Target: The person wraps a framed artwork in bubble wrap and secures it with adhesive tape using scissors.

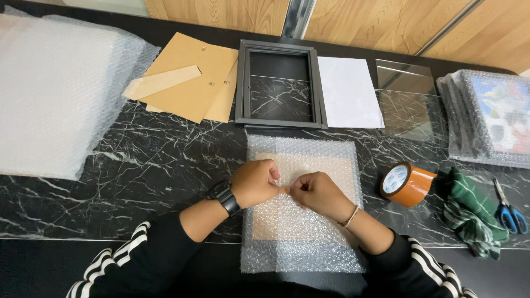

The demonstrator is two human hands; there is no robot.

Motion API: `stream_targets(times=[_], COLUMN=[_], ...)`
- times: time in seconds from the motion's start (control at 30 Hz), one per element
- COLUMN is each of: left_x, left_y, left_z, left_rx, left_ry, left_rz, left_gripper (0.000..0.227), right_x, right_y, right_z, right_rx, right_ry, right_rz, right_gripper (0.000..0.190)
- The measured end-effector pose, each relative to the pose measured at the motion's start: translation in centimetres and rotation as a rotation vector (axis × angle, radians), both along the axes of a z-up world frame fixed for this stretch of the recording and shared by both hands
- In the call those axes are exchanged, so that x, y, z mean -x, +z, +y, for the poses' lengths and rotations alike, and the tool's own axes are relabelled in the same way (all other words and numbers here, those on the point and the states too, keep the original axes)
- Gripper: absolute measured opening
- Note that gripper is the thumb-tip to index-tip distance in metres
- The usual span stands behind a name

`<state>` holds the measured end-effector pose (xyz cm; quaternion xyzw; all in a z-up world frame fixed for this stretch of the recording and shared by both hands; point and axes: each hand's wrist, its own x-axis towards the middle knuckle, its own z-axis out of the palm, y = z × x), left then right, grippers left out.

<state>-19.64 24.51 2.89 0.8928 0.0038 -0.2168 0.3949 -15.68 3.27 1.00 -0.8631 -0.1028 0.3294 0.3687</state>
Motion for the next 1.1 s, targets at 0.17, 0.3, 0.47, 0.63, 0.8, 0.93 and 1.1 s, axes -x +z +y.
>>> stream_targets(times=[0.17,0.3,0.47,0.63,0.8,0.93,1.1], left_x=[-0.2,-0.4,-0.8,-1.3,-1.3,-1.2,-1.2], left_y=[-1.9,-2.9,-4.3,-5.3,-5.3,-4.7,-5.5], left_z=[-0.1,-0.1,-0.2,-0.6,-0.9,-1.5,-1.2], left_rx=[-0.067,-0.103,-0.108,-0.167,-0.181,-0.237,-0.216], left_ry=[-0.005,0.006,0.002,-0.019,-0.022,-0.012,-0.019], left_rz=[0.003,0.001,-0.007,-0.035,-0.075,-0.09,-0.099], left_gripper=[0.037,0.035,0.033,0.034,0.031,0.032,0.038], right_x=[0.4,0.7,0.7,0.6,0.3,0.0,-0.2], right_y=[-0.7,-1.3,-1.3,-0.6,-0.1,-0.5,-0.5], right_z=[0.5,0.8,1.1,1.6,2.3,2.4,2.1], right_rx=[0.081,0.177,0.248,0.327,0.371,0.421,0.396], right_ry=[0.048,0.1,0.139,0.211,0.228,0.22,0.216], right_rz=[-0.067,-0.151,-0.175,-0.19,-0.164,-0.184,-0.176], right_gripper=[0.023,0.027,0.03,0.03,0.033,0.034,0.039])
